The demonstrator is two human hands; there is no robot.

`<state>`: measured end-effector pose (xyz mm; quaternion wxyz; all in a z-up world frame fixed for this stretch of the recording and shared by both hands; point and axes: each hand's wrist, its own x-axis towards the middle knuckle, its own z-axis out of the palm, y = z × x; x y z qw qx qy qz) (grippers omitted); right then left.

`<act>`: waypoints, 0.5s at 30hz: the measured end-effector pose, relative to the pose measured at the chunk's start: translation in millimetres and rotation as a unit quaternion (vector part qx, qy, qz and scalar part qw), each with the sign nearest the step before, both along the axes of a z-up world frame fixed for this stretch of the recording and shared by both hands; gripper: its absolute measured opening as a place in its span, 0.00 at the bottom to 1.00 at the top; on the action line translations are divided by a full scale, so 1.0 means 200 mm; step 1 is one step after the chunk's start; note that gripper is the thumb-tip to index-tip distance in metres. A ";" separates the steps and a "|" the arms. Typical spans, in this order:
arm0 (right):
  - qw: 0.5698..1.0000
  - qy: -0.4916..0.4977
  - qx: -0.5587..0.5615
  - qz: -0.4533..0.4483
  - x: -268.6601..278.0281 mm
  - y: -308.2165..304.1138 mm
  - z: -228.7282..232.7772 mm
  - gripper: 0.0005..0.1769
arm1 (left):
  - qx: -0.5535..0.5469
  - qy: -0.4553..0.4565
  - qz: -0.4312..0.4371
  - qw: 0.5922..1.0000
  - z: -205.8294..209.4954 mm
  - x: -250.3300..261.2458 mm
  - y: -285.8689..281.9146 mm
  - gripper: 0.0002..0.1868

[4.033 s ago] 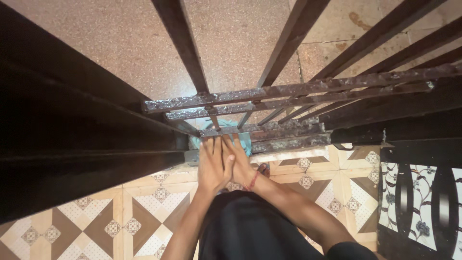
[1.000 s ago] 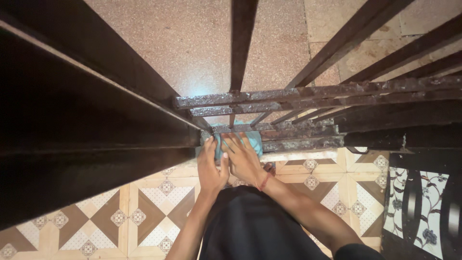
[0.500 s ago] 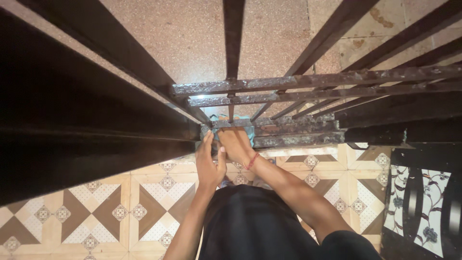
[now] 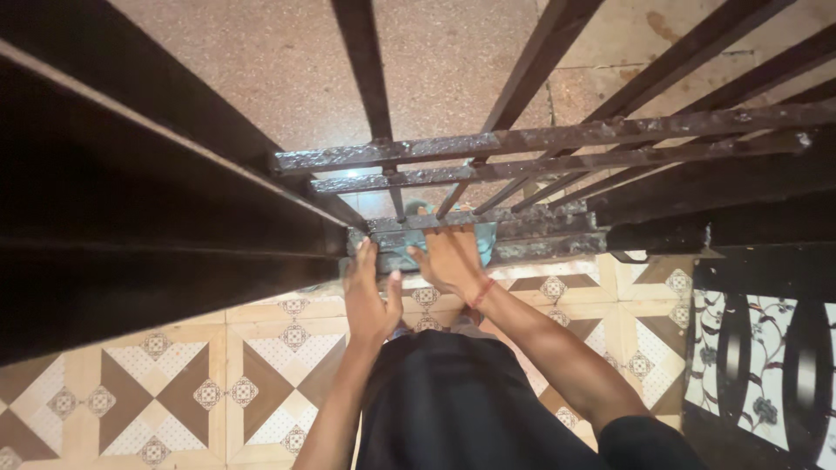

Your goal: The person cleans the lower frame and bars of a metal gate by hand using a blue cloth, wiping back and forth along the horizontal and vertical surfaces.

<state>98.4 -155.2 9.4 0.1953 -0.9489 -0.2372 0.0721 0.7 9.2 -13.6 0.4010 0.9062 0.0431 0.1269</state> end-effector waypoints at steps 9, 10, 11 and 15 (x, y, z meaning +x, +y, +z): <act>0.995 -0.044 -0.022 0.087 0.00 0.29 -0.14 0.22 | 0.010 0.031 0.005 0.999 0.00 0.01 -0.05 0.35; 0.992 -0.085 0.008 0.092 0.00 0.26 -0.14 0.22 | 0.011 0.041 0.009 0.999 0.00 0.02 -0.05 0.35; 0.992 -0.086 0.007 0.092 0.02 0.23 -0.13 0.22 | 0.011 0.039 0.010 0.999 0.01 0.03 -0.06 0.35; 0.994 0.068 -0.032 0.074 0.02 0.03 -0.07 0.18 | 0.024 0.042 0.015 0.999 0.02 0.02 -0.08 0.36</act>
